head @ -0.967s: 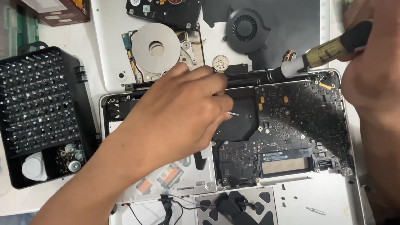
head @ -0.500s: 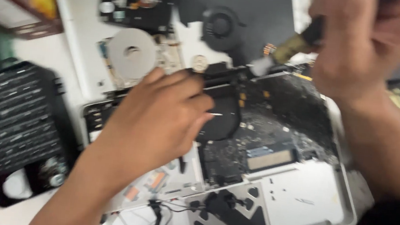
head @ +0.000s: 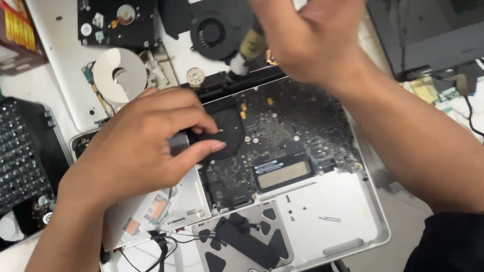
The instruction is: Disassembling a laptop by unscrewing multiple small screws from the motherboard using a precision screwdriver.
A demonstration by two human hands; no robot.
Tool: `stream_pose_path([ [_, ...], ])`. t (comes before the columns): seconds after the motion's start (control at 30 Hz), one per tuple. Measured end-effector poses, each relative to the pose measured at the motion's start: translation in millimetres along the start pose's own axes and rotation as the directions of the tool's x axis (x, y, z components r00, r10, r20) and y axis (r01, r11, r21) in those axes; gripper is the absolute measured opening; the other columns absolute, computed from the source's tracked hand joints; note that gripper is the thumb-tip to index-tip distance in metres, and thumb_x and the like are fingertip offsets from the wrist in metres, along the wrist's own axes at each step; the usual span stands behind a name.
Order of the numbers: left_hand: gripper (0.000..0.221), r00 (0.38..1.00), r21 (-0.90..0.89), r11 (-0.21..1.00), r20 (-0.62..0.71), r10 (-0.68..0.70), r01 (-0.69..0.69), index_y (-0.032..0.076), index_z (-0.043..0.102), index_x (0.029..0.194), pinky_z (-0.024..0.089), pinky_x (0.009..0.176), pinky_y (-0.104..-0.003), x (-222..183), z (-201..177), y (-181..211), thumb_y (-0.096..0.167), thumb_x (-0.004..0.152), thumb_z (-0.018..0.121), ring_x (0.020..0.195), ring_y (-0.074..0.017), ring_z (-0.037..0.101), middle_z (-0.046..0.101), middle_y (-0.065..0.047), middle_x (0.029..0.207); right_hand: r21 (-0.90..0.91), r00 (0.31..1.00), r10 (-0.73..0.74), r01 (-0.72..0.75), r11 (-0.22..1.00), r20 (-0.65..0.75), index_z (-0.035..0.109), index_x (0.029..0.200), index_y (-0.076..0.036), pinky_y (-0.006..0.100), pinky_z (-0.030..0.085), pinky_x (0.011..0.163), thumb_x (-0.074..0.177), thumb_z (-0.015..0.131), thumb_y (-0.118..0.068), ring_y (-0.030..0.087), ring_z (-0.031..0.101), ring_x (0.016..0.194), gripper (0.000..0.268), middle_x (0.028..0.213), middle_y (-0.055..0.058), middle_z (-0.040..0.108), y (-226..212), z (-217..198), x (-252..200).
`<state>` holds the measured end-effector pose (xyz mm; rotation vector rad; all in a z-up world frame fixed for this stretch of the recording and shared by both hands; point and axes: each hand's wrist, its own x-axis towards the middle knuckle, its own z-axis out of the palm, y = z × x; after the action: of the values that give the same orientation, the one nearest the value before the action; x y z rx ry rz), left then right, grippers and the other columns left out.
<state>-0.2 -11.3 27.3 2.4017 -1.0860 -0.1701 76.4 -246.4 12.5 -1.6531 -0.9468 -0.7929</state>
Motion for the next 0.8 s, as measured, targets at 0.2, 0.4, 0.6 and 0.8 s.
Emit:
stream_pose_path([
  [0.2,0.018,0.986,-0.061,0.987,0.065,0.153,-0.149,0.014,0.074,0.1,0.05,0.084,-0.038,13,10,57,0.026,0.087,0.075,0.094,-0.0192,0.064,0.07,-0.001,0.097,-0.071,0.999,-0.043,0.043,0.997,0.004,0.055,0.086,-0.003,0.035,0.027,0.051,0.115,0.051,-0.01,0.019,0.04,0.053,0.03,0.065,0.006,0.046,-1,2,10],
  [0.4,0.021,0.888,0.221,0.885,0.317,0.333,-0.41,0.021,0.069,0.098,0.039,0.079,-0.044,33,64,125,0.028,0.079,0.07,0.094,-0.0256,0.057,0.062,-0.001,0.096,-0.063,1.0,-0.007,0.008,0.998,0.024,0.053,0.077,-0.003,0.035,0.025,0.053,0.115,0.055,-0.006,0.02,0.041,0.056,0.038,0.065,0.006,0.046,4,6,0],
  [0.6,0.015,0.893,0.398,0.817,0.348,0.287,-0.417,0.021,0.074,0.101,0.042,0.081,-0.043,35,96,143,0.021,0.089,0.064,0.09,-0.0247,0.062,0.069,-0.001,0.097,-0.025,0.999,-0.034,0.034,0.999,0.006,0.054,0.084,-0.001,0.033,0.027,0.05,0.113,0.054,-0.01,0.016,0.04,0.053,0.03,0.066,0.005,0.046,-4,7,9],
  [0.8,0.014,0.876,0.389,0.816,0.401,0.267,-0.427,0.021,0.077,0.098,0.041,0.083,-0.042,40,103,155,0.02,0.09,0.066,0.086,-0.0249,0.063,0.071,-0.001,0.094,-0.078,0.997,-0.07,0.071,0.994,0.01,0.054,0.083,-0.003,0.034,0.028,0.052,0.114,0.053,-0.01,0.017,0.04,0.054,0.032,0.065,0.005,0.047,0,6,8],
])
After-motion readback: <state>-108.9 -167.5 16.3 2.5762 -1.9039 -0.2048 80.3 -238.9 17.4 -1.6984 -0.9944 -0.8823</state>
